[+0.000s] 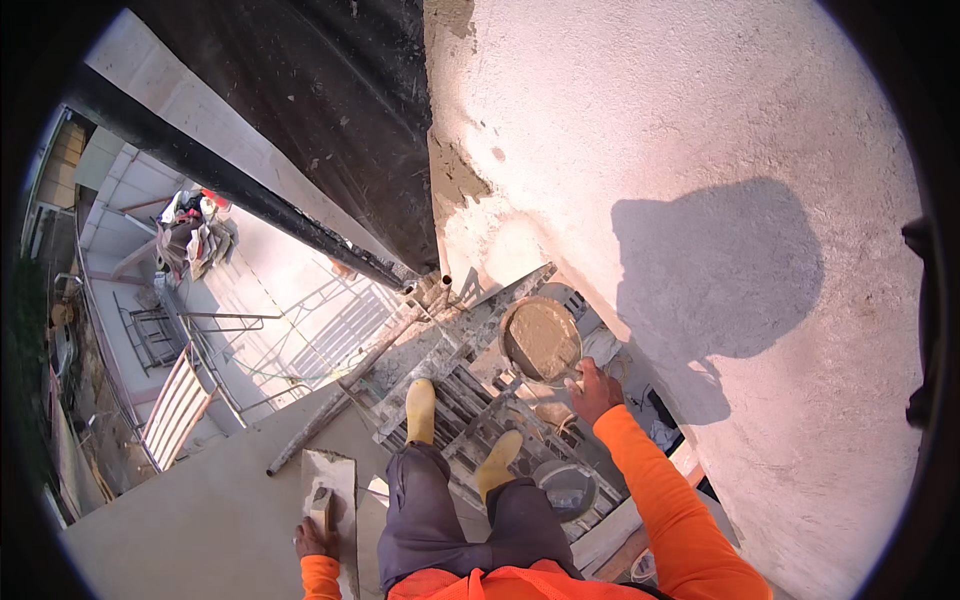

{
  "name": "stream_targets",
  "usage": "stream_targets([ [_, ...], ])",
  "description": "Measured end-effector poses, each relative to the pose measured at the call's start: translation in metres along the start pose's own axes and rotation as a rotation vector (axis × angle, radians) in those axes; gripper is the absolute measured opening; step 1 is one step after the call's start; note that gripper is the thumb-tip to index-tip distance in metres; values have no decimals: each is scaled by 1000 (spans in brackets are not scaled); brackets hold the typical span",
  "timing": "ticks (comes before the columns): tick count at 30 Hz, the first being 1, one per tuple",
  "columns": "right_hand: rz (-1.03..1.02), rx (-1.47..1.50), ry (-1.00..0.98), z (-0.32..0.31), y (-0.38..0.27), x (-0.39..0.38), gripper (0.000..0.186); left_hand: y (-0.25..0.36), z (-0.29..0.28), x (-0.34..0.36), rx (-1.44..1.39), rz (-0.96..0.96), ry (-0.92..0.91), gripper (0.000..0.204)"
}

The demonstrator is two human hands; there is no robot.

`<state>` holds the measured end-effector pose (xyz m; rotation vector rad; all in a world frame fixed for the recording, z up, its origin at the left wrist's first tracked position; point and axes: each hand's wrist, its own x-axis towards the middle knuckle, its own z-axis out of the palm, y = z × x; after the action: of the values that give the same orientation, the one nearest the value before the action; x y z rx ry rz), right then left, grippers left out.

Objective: The person scoops wet cement from a bucket with a trowel and applies it to a vertical wall, then smooths the surface with a larger trowel. The person repeats this cycle of scooping, applying, and smoothing across the wall surface.

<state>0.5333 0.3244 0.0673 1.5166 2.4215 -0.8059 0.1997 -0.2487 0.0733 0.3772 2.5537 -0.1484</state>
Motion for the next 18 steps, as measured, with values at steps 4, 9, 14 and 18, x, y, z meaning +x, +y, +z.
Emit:
stream_targets([
  [4, -286, 65, -5, -121, -126, -4, 38, 4, -14, 19, -147, 61, 80, 62],
  [9, -684, 387, -174, -231, -259, 43, 32, 1, -27, 42, -248, 24, 133, 65],
  [14, -234, 391, -36, -362, -344, 120, 20, -19, -30, 50, -235, -40, 104, 71],
  [18, -475, 594, 454, -417, -332, 91, 18, -35, -18, 53, -195, -100, 122, 74],
])
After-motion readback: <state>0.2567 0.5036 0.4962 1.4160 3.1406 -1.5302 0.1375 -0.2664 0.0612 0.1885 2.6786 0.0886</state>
